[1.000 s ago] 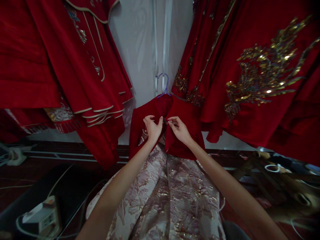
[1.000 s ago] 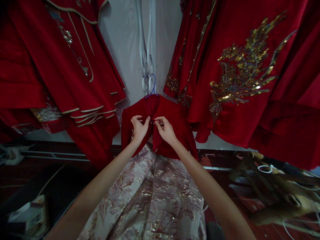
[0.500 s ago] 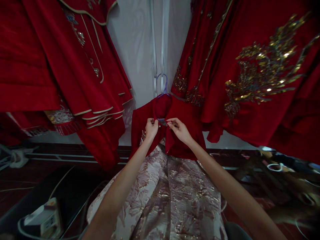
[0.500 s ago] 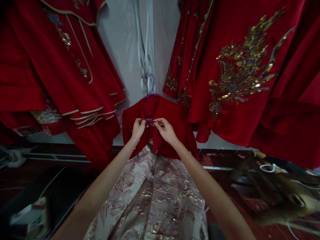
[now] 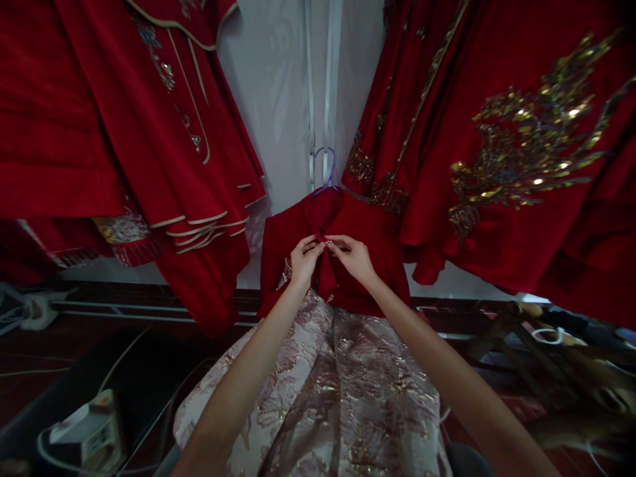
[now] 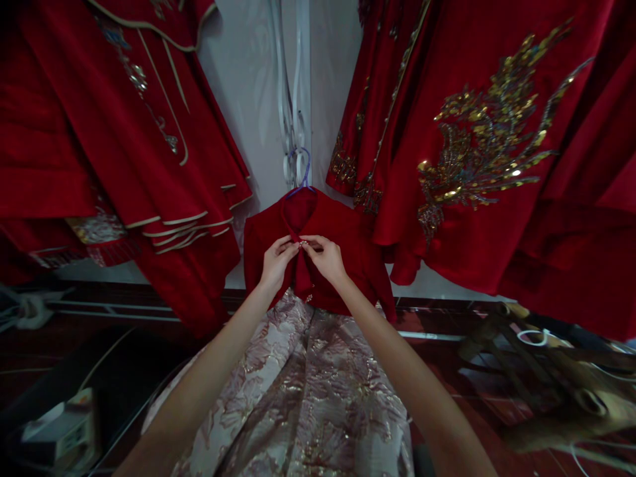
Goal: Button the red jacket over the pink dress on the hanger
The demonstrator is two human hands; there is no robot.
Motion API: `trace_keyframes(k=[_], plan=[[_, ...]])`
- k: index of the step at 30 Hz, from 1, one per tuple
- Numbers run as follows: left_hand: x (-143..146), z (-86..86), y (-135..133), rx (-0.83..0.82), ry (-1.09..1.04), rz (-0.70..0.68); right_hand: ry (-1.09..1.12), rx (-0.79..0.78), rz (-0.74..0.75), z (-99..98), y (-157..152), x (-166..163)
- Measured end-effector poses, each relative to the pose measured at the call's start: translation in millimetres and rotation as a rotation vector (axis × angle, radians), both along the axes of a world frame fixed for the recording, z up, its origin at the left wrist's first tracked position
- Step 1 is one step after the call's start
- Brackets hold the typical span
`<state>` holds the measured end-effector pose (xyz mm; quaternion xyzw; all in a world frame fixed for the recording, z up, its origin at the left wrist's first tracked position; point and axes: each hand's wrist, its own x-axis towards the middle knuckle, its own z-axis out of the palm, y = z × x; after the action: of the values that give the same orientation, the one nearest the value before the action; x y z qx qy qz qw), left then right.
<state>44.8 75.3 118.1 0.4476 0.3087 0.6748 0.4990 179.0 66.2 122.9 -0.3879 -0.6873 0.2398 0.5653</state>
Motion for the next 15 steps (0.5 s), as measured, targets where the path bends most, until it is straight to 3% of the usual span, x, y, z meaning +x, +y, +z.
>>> trace_keyframes(k=[5, 15], plan=[[6, -9.0, 2, -0.047, -0.108, 0.032, -0.005, 0.014, -0.03, -2.5, 4, 0], [-5, 1.4, -2, 0.143, 0.241, 0.028, -0.035, 0.064, -0.1, -6.0, 7, -1]])
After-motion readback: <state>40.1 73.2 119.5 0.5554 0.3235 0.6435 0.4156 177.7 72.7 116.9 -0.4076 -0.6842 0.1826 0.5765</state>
